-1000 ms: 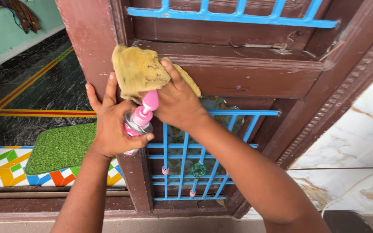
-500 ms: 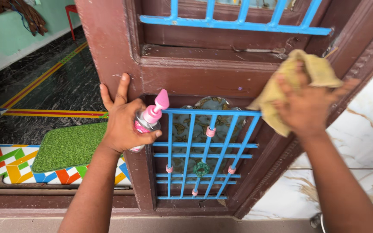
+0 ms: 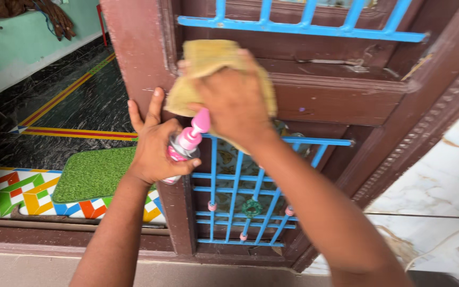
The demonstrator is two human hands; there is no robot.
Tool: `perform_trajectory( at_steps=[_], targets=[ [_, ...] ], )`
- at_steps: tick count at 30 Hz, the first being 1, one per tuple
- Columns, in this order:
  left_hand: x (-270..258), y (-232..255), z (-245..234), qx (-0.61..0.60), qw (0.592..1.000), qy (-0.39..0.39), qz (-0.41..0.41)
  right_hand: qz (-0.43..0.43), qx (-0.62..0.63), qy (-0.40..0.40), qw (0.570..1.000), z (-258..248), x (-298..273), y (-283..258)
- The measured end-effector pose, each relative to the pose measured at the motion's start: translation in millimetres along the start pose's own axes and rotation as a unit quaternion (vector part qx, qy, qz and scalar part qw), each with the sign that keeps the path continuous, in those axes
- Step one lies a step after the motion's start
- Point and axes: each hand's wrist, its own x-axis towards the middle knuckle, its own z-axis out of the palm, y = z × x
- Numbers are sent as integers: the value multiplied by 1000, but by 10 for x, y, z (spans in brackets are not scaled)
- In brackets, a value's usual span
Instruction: The person cleans a brown door with blue metal grilles using a yellow cloth and a pink pump bottle. They wipe the door frame and grilles, then apply liquid from the bottle to the cloth and continue wiping the surface.
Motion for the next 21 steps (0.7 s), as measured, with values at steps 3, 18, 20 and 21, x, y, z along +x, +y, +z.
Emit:
perform_trajectory(
  at_steps=[3,18,20,21],
  targets=[
    [-14,5,15,-3,1000,10,-6,-95,-92,65,989,-211,97,-23],
    [4,84,61,18,999,9,-30,49,-129,67,988,-924,-1353,1786],
    [5,104,62,24,999,7,-41,67,-126,75,987,-863,-1345,1774],
    [10,111,58,25,999,9,-39,66,-129,79,986,-856,-1346,1762]
  ],
)
